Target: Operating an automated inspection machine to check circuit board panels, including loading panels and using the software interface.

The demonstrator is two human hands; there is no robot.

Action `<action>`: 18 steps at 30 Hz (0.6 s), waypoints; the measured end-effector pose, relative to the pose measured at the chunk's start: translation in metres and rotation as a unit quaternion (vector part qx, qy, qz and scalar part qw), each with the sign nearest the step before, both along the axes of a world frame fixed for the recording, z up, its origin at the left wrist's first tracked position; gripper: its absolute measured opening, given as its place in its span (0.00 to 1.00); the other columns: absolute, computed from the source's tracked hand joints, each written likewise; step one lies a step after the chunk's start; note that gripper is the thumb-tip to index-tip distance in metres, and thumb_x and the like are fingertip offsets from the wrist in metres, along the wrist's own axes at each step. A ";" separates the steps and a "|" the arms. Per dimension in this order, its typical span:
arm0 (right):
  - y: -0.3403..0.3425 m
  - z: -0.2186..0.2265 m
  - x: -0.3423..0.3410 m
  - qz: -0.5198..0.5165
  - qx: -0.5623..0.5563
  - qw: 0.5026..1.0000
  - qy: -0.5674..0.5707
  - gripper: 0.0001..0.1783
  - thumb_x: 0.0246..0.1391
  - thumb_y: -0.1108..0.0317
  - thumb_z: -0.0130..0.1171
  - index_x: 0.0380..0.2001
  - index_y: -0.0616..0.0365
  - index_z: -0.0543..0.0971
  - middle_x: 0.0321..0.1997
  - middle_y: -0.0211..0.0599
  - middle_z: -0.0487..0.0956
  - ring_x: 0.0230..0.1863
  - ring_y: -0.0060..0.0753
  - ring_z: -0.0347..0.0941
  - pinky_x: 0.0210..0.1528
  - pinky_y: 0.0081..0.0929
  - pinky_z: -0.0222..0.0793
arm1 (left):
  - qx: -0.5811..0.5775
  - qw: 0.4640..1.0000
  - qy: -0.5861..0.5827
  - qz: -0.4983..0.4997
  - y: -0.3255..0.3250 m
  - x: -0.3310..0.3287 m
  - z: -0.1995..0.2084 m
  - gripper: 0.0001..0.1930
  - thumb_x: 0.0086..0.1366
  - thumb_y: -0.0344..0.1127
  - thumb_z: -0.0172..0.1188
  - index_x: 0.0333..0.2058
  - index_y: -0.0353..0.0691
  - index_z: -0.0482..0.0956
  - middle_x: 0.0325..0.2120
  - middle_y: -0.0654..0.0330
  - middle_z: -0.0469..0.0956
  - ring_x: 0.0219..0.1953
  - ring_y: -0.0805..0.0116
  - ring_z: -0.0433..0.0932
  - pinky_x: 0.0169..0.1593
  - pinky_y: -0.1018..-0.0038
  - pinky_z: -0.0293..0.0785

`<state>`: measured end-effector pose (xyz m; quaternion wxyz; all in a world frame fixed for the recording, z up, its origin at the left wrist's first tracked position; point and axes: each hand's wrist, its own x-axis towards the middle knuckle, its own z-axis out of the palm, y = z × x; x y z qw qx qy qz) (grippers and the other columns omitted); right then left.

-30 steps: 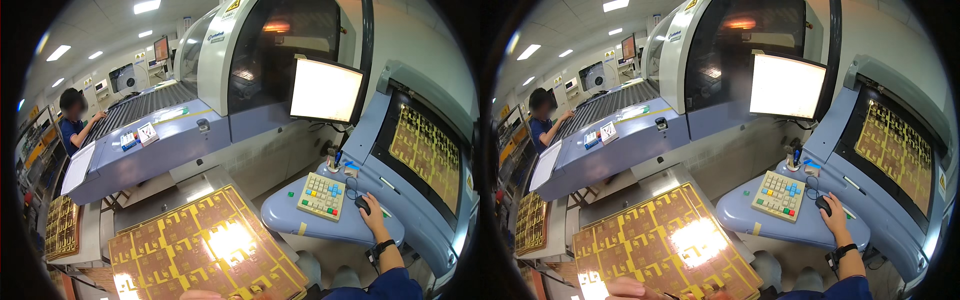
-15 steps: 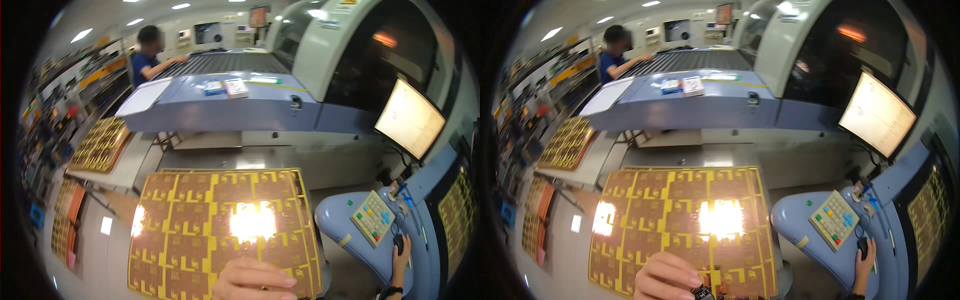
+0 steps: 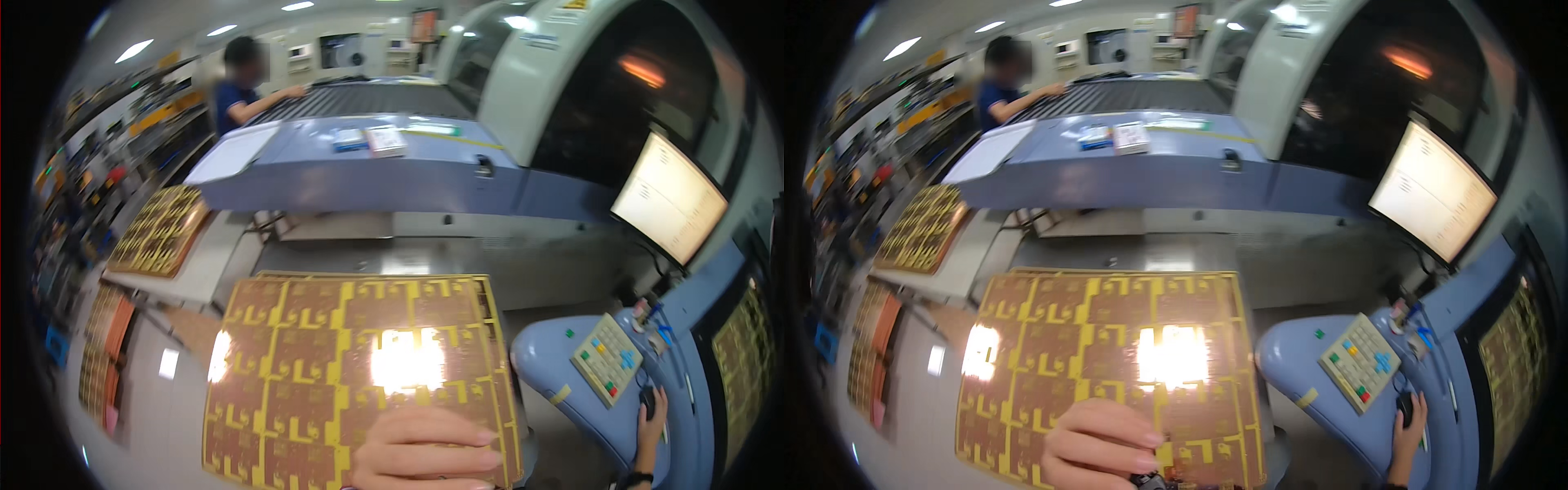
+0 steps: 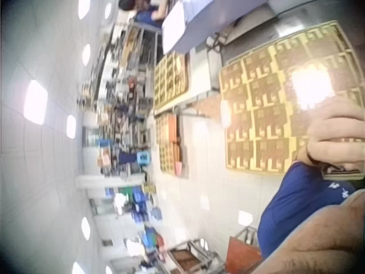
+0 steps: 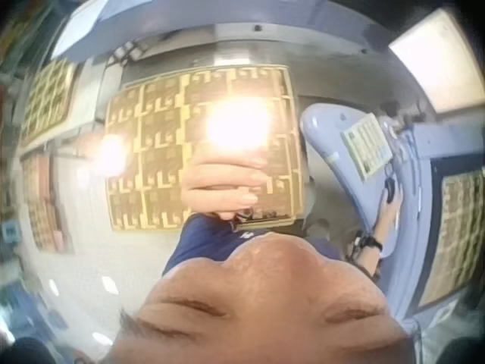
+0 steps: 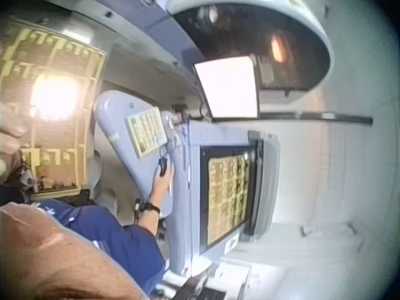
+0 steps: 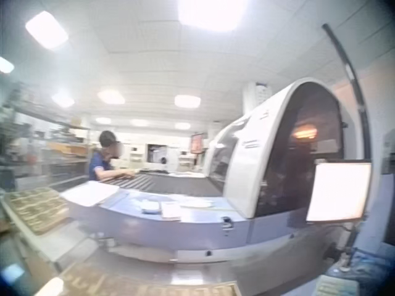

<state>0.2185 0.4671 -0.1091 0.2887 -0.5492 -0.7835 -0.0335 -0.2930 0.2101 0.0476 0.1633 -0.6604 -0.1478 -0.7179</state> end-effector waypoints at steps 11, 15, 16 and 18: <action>-0.014 0.017 -0.019 -0.024 0.004 0.999 0.027 0.27 0.50 0.72 0.63 0.56 0.54 0.75 0.67 0.46 0.67 0.65 0.54 0.66 0.65 0.40 0.62 | -0.053 0.998 0.029 0.014 0.001 0.006 -0.004 0.13 0.72 0.43 0.52 0.38 0.37 0.72 0.31 0.47 0.77 0.29 0.50 0.79 0.32 0.58 0.79; -0.017 0.022 -0.027 -0.037 -0.002 0.999 0.035 0.27 0.49 0.70 0.65 0.56 0.51 0.75 0.67 0.43 0.68 0.64 0.53 0.66 0.64 0.40 0.64 | -0.043 0.998 0.040 -0.002 0.000 0.006 -0.011 0.15 0.71 0.43 0.52 0.40 0.34 0.73 0.31 0.45 0.78 0.29 0.47 0.80 0.31 0.56 0.79; -0.018 0.022 -0.027 -0.043 -0.001 0.998 0.037 0.27 0.49 0.70 0.65 0.56 0.51 0.75 0.67 0.43 0.68 0.64 0.53 0.66 0.64 0.40 0.64 | -0.034 0.999 0.009 0.007 0.000 0.011 -0.013 0.14 0.71 0.42 0.52 0.40 0.34 0.74 0.31 0.45 0.78 0.29 0.47 0.80 0.30 0.56 0.80; -0.020 0.021 -0.025 -0.044 -0.002 0.998 0.041 0.27 0.49 0.69 0.66 0.56 0.50 0.75 0.67 0.42 0.68 0.64 0.53 0.66 0.64 0.40 0.64 | -0.024 0.999 -0.020 0.012 0.001 0.007 -0.007 0.14 0.71 0.42 0.52 0.41 0.34 0.75 0.31 0.46 0.79 0.29 0.47 0.80 0.30 0.57 0.80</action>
